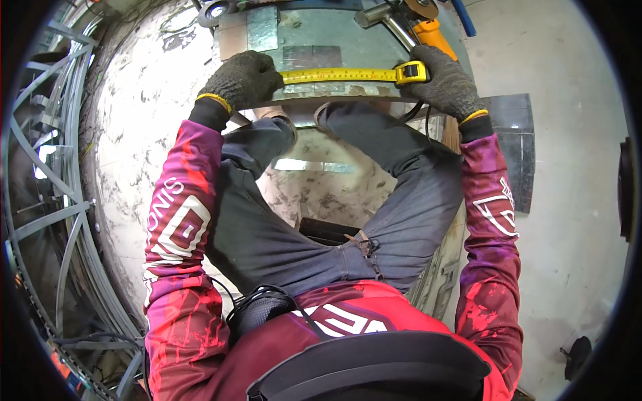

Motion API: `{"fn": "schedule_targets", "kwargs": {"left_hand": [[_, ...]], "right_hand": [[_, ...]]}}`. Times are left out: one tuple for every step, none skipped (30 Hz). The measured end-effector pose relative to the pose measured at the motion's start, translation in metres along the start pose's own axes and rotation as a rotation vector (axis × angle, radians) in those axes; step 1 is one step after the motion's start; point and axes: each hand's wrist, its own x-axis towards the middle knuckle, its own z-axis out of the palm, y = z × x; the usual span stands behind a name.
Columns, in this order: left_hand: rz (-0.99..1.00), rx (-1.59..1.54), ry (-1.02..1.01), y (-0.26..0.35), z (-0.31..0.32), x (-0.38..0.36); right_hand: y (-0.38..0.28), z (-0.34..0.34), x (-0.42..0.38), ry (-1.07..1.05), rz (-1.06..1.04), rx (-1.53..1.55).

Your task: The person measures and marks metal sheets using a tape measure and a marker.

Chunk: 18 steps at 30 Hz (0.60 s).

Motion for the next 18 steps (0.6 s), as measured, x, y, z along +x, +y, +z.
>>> {"fn": "schedule_targets", "kwargs": {"left_hand": [[0.032, 0.003, 0.006, -0.002, 0.000, 0.000], [0.025, 0.013, 0.001, -0.003, 0.001, -0.001], [0.071, 0.035, 0.040, -0.005, 0.004, 0.000], [0.119, 0.056, 0.082, -0.008, 0.006, 0.000], [0.127, 0.053, 0.092, -0.010, 0.006, 0.001], [0.121, 0.057, 0.089, -0.009, 0.005, 0.001], [0.098, 0.066, 0.084, -0.007, 0.004, 0.001], [0.074, 0.074, 0.077, -0.005, 0.003, 0.000], [0.069, 0.076, 0.073, -0.006, 0.004, 0.000], [0.059, 0.042, 0.069, -0.007, 0.004, 0.001], [0.048, 0.007, 0.064, -0.009, 0.004, 0.002], [0.045, 0.008, 0.061, -0.009, 0.003, 0.002], [0.044, 0.017, 0.053, -0.009, 0.003, 0.002], [0.044, 0.025, 0.048, -0.009, 0.003, 0.003], [0.044, 0.024, 0.045, -0.007, 0.001, 0.002], [-0.007, 0.002, 0.017, -0.003, -0.001, 0.001], [-0.057, -0.019, -0.009, -0.001, -0.002, 0.000], [-0.057, -0.019, -0.010, -0.002, -0.002, 0.001]], "right_hand": [[-0.015, -0.012, -0.002, -0.088, 0.078, 0.008], [-0.009, -0.004, 0.000, -0.089, 0.077, 0.022], [0.006, 0.006, 0.004, -0.050, 0.081, 0.081], [0.011, 0.010, 0.008, -0.008, 0.083, 0.138], [0.016, 0.013, 0.009, 0.011, 0.044, 0.091], [0.009, 0.009, 0.010, 0.009, 0.043, 0.098], [-0.005, 0.001, 0.012, -0.068, 0.123, 0.128], [-0.012, -0.003, 0.014, -0.147, 0.203, 0.157], [-0.007, 0.003, 0.015, -0.040, -0.257, -0.247], [-0.003, 0.007, 0.015, -0.043, -0.258, -0.243], [0.001, 0.010, 0.013, -0.065, -0.133, -0.140], [-0.009, 0.008, 0.011, -0.086, -0.006, -0.037], [-0.012, 0.007, 0.010, -0.090, -0.004, -0.035], [-0.015, 0.006, 0.010, -0.090, 0.051, 0.005], [-0.015, 0.006, 0.009, -0.091, 0.108, 0.047], [-0.013, 0.007, 0.008, -0.094, 0.111, 0.047], [-0.009, 0.010, 0.008, -0.073, 0.022, 0.003], [-0.009, 0.010, 0.008, -0.051, -0.070, -0.041]]}}
